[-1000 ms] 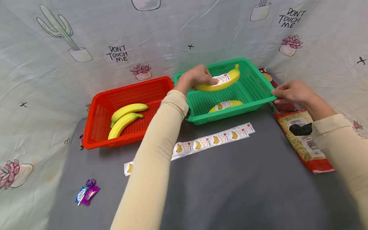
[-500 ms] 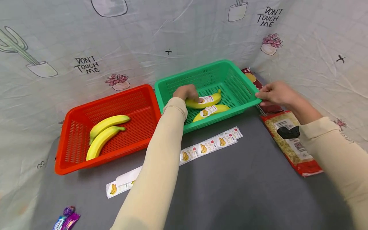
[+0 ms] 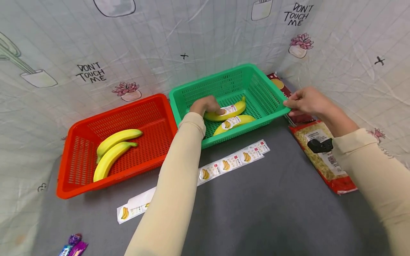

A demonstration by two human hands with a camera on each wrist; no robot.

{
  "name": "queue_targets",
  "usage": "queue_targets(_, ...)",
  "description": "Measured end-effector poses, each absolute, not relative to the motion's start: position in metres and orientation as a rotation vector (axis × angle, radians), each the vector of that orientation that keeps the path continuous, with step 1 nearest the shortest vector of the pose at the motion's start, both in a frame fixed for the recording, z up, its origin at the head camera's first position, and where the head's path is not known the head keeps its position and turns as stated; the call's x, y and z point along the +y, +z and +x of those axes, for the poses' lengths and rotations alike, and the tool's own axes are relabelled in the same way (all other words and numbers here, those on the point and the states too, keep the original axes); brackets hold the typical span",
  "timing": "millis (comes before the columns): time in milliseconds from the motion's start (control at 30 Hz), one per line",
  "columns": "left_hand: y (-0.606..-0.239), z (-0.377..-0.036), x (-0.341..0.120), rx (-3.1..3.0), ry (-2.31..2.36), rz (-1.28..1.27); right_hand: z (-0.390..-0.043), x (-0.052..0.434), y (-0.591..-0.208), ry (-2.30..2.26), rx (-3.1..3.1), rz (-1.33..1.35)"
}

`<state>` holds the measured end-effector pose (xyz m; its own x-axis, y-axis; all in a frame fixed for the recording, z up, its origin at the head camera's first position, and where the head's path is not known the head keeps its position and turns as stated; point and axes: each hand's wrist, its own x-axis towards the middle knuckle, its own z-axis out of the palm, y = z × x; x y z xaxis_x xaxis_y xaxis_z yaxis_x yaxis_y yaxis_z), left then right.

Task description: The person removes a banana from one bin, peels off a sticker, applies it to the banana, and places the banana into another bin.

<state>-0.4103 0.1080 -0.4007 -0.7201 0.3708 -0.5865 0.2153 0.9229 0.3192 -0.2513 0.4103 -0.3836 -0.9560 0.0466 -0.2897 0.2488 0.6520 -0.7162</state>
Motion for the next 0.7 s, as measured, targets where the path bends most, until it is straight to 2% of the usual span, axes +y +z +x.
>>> queue_targets(167, -0.385, -0.407, 0.102, 2.412, 0.313, 0.405, -0.263, 0.412, -0.389, -1.203, 2.615, 0.194)
queue_targets(333, -0.333, -0.392, 0.102, 2.527, 0.509, 0.509, -0.266, 0.439, -0.388, -1.125, 2.646, 0.187)
queue_targets(433, -0.300, -0.376, 0.086, 2.635, 0.600, 0.601, -0.265, 0.460, -0.386, -1.059, 2.660, 0.192)
queue_targets(567, -0.274, -0.354, 0.021, 2.747, 0.711, 0.559, -0.266, 0.485, -0.381, -0.975, 2.676, 0.196)
queue_targets(700, -0.285, -0.338, -0.078, 2.773, 0.932, 0.299, -0.269, 0.505, -0.378, -0.910, 2.704, 0.211)
